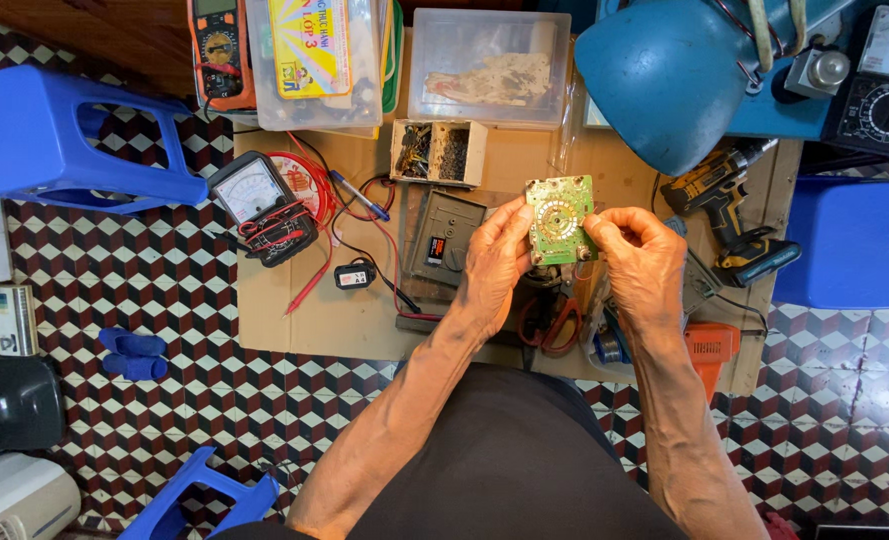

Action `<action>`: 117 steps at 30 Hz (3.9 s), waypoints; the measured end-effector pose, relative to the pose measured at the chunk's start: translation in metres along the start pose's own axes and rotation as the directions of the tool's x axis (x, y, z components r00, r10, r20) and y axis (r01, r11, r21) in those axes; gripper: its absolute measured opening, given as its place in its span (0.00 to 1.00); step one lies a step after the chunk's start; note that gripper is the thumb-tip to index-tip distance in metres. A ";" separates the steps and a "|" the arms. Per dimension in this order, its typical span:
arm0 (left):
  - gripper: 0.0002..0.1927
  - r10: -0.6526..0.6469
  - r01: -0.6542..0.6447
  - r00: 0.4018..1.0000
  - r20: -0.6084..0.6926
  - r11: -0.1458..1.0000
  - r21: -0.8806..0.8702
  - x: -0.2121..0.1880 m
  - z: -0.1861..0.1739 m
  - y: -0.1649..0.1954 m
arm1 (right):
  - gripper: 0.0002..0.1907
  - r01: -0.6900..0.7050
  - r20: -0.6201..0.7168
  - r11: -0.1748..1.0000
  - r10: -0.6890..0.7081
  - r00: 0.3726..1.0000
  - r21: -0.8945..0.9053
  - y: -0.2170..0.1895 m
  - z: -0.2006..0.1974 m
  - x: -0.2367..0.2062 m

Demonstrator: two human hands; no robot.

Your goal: The person holds a green circuit board and repeatedly uses a small metal tool to scrape or clean the surface of the board. The person rotates the board to access different areas while continuing the scraping motion.

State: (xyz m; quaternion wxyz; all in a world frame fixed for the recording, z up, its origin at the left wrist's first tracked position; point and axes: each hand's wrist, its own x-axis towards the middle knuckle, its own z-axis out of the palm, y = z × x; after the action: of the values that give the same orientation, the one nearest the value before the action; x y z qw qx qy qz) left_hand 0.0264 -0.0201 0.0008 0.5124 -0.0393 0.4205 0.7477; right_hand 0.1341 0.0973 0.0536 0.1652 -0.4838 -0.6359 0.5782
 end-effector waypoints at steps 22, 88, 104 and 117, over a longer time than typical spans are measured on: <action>0.18 -0.063 0.054 0.994 0.090 0.994 0.093 -0.012 0.006 0.014 | 0.08 0.300 -0.034 0.868 -0.340 0.940 -0.395 -0.013 0.001 -0.015; 0.19 0.056 -0.054 0.998 -0.007 0.980 0.192 0.000 0.000 -0.023 | 0.12 0.190 0.018 0.896 -0.200 0.980 -0.402 -0.001 0.014 0.001; 0.21 0.126 -0.090 0.990 -0.071 0.923 0.375 -0.006 0.005 -0.023 | 0.09 0.213 -0.001 0.891 -0.232 0.973 -0.401 -0.004 0.017 -0.002; 0.20 0.191 -0.149 0.980 -0.060 0.896 0.419 0.000 0.002 -0.033 | 0.10 0.170 -0.018 0.917 -0.189 0.982 -0.360 -0.001 0.018 -0.001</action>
State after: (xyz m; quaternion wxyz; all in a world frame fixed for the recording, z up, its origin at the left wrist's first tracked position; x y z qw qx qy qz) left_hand 0.0532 -0.0146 -0.0172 0.4203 0.0694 0.5956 0.6810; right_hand 0.1205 0.0866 0.0498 0.1435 -0.4605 -0.7673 0.4226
